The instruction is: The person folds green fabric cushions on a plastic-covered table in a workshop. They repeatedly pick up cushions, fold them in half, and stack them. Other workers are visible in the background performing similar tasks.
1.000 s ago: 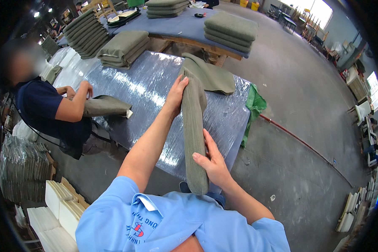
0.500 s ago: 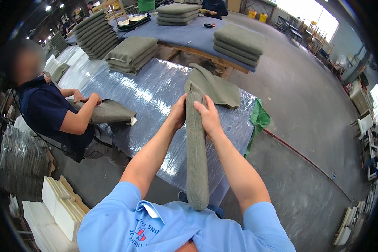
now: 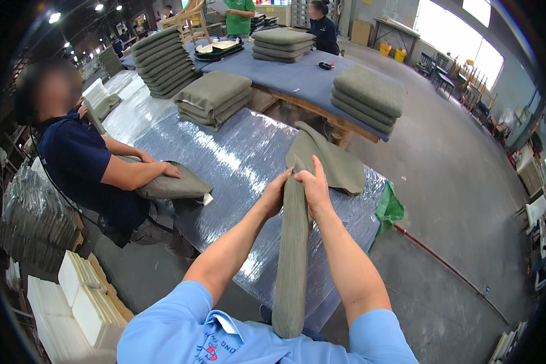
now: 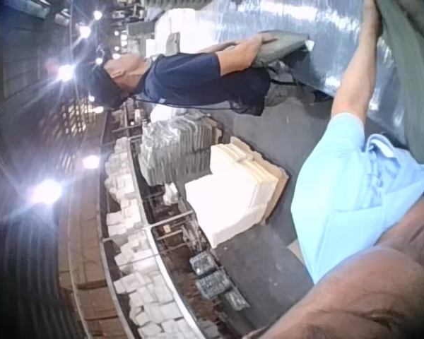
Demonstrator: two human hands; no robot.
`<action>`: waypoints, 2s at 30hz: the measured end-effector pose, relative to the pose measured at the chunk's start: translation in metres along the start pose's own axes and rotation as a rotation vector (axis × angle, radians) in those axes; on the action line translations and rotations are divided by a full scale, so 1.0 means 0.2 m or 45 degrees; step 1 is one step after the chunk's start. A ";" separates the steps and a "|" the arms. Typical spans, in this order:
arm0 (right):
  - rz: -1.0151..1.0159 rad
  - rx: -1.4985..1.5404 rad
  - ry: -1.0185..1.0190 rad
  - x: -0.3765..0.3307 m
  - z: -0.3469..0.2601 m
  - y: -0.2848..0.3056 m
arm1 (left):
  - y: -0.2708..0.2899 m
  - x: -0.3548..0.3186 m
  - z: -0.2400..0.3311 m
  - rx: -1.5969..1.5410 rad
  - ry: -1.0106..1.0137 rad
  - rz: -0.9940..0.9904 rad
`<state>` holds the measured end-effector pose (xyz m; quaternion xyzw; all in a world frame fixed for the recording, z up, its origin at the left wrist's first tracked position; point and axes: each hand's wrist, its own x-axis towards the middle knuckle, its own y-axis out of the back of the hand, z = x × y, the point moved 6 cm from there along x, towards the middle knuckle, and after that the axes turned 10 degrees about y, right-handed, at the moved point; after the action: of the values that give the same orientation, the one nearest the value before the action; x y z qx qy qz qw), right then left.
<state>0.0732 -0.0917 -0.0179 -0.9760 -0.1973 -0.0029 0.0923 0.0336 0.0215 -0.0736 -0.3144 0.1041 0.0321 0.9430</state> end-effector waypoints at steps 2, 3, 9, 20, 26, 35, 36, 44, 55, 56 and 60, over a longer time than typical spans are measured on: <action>-0.012 -0.059 0.026 0.02 -0.01 -0.01 | 0.01 0.00 0.05 -0.028 -0.085 -0.068; -0.021 -0.087 0.039 0.03 -0.01 -0.03 | 0.03 0.00 0.08 0.008 -0.091 -0.064; -0.135 -0.342 0.110 0.13 0.07 0.11 | 0.10 0.01 0.15 0.208 -0.070 -0.222; -0.442 -0.431 -0.071 0.18 0.03 0.11 | 0.19 -0.06 0.16 0.324 0.081 -0.312; -0.534 -0.416 -0.067 0.27 -0.01 0.16 | 0.17 -0.09 0.17 0.362 0.008 -0.212; -0.115 -0.422 0.390 0.22 -0.05 0.12 | 0.20 -0.09 0.08 0.364 0.083 -0.192; -0.058 -0.452 0.399 0.22 -0.06 0.11 | 0.21 -0.09 0.09 0.367 0.041 -0.173; 0.169 -0.232 0.432 0.25 0.05 0.11 | 0.10 -0.04 0.04 0.224 -0.279 0.172; 0.017 0.101 0.426 0.24 0.08 0.04 | -0.04 0.07 0.09 0.125 -0.326 0.209; -0.017 0.075 0.439 0.25 0.08 0.04 | -0.06 0.07 0.10 0.176 -0.338 0.182; -0.050 0.168 0.412 0.22 0.11 -0.01 | -0.13 0.10 0.15 0.205 -0.326 -0.005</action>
<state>0.1129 -0.0696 -0.0372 -0.9505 -0.1988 -0.1487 0.1866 0.0623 0.0180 -0.0393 -0.2311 -0.0153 0.0616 0.9708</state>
